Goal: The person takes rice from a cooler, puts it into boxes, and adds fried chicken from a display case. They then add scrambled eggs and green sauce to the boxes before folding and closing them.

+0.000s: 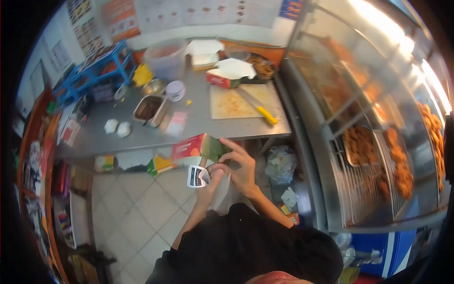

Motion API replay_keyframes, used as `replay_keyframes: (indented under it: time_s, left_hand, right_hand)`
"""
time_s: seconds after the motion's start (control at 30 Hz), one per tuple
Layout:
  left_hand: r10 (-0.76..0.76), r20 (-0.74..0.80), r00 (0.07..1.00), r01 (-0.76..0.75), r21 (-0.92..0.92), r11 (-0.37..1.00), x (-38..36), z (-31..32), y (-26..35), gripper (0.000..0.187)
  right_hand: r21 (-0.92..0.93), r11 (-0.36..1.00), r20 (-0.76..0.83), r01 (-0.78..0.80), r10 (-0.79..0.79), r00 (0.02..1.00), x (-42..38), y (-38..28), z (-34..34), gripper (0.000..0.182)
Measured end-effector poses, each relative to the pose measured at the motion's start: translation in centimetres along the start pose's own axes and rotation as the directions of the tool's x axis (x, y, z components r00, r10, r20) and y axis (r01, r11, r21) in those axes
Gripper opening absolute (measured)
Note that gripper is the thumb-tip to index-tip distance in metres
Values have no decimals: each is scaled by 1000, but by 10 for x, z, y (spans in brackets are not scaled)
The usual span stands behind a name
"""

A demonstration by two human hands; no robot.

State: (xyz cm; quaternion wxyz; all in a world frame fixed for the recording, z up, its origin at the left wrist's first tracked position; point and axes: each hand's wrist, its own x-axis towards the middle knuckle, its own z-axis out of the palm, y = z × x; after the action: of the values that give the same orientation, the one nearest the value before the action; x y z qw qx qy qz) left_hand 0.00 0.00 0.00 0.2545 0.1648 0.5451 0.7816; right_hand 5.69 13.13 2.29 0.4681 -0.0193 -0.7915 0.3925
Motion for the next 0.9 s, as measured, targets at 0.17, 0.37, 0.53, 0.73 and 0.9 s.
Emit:
replay_keyframes:
  time_s: [0.17, 0.37, 0.53, 0.73, 0.9]
  left_hand:
    - [-25, 5, 1000, 24, 181, 983, 23, -126, -20, 31]
    - [339, 82, 937, -178, 949, 262, 23, -303, 126, 26]
    - [515, 217, 829, -205, 975, -81, 111, -375, 208, 15]
    - [711, 30, 703, 235, 933, -271, 221, -514, 208, 12]
    - [718, -300, 628, 293, 946, 139, 281, -605, 180, 20]
  right_hand:
    - [332, 830, 707, -447, 94, 701, 26, 40, 56, 20]
    - [-238, 931, 314, -278, 345, 885, 118, 202, 172, 63]
    - [-735, 673, 34, -85, 163, 986, 190, 387, 142, 75]
    - [-757, 502, -394, -418, 159, 905, 161, 433, 112, 16]
    - [-191, 905, -554, -381, 222, 803, 150, 263, 210, 23]
